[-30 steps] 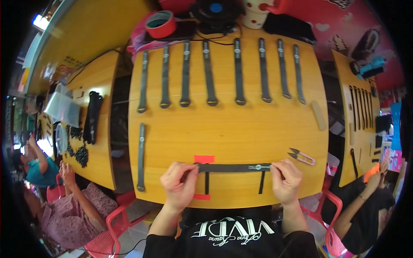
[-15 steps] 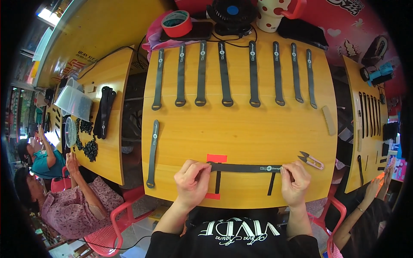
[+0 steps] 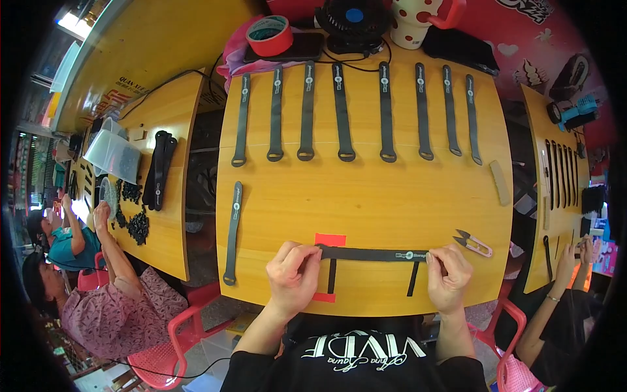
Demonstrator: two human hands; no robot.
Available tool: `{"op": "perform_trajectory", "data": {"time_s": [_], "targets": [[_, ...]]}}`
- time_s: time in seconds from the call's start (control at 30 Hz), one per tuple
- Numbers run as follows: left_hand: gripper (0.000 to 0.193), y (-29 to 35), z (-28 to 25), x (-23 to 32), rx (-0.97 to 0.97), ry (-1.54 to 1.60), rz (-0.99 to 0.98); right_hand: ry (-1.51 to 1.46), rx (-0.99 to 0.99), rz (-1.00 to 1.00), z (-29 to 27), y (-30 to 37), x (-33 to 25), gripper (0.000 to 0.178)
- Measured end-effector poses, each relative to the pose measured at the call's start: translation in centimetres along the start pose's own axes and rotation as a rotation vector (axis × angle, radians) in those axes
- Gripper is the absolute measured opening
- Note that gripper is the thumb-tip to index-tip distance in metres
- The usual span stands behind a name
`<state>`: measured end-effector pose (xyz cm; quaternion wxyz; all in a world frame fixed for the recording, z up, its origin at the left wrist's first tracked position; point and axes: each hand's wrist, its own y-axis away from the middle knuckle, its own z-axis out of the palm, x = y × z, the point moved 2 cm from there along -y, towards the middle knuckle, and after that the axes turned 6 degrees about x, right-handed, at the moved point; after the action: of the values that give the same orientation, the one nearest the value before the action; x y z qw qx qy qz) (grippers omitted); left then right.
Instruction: Attaching small plastic components to black fabric straps using a template on a workbench.
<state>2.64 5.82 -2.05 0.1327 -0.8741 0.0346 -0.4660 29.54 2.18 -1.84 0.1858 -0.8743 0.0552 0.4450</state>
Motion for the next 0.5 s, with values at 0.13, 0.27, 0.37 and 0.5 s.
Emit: {"op": "perform_trajectory", "data": {"time_s": [0.13,0.27,0.37,0.5], "targets": [[0.009,0.08,0.08,-0.09,0.008,-0.001,0.008,-0.021,0.031,-0.015,0.22,-0.04,0.12,0.009],[0.012,0.0,0.06,0.19,-0.008,-0.001,-0.008,0.0,0.012,-0.005,-0.07,-0.04,0.09,0.011],[0.013,-0.15,0.22,0.12,-0.016,0.019,0.003,0.023,0.018,0.0,-0.12,-0.07,0.1,0.011],[0.013,0.14,0.08,-0.13,-0.004,-0.001,0.009,0.004,0.05,-0.042,0.34,0.12,0.57,0.01]]}}
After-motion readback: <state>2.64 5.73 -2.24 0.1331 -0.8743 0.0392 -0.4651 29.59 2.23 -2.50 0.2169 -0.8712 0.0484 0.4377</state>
